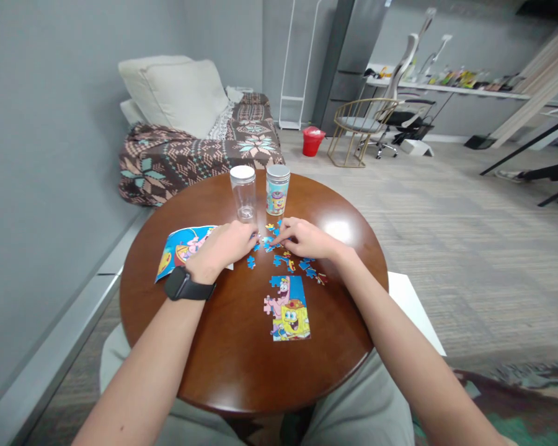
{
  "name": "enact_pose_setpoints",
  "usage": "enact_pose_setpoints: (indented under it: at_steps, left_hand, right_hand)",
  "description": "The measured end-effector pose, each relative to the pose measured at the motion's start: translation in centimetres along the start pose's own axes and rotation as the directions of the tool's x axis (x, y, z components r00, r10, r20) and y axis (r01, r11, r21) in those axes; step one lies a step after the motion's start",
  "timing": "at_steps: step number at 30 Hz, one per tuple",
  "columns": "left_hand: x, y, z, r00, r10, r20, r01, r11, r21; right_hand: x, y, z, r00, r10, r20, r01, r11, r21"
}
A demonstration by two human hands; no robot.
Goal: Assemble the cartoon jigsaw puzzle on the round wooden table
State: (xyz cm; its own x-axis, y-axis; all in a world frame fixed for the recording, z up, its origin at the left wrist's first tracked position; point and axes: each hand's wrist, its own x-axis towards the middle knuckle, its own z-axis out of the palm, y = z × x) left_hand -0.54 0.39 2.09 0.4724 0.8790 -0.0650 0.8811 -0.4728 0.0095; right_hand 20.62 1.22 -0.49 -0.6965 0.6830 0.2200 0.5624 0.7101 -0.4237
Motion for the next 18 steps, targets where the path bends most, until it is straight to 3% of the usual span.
enact_pose_setpoints:
  at_steps: [10,18]
  left_hand:
    - [0.4,0.0,0.8,0.996,-0.084,-0.038,0.08,0.992,-0.097]
    - [0.6,-0.6,1.4,0.996,-0.023,-0.082,0.006,0.979,-0.205]
  right_hand:
    - [-0.1,0.2,0.0,0.997,0.044,-0.059,-0.04,0.996,0.076]
    - [-0.3,0.8,0.0,0.99,0.064,-0.129,-0.052,0.994,0.099]
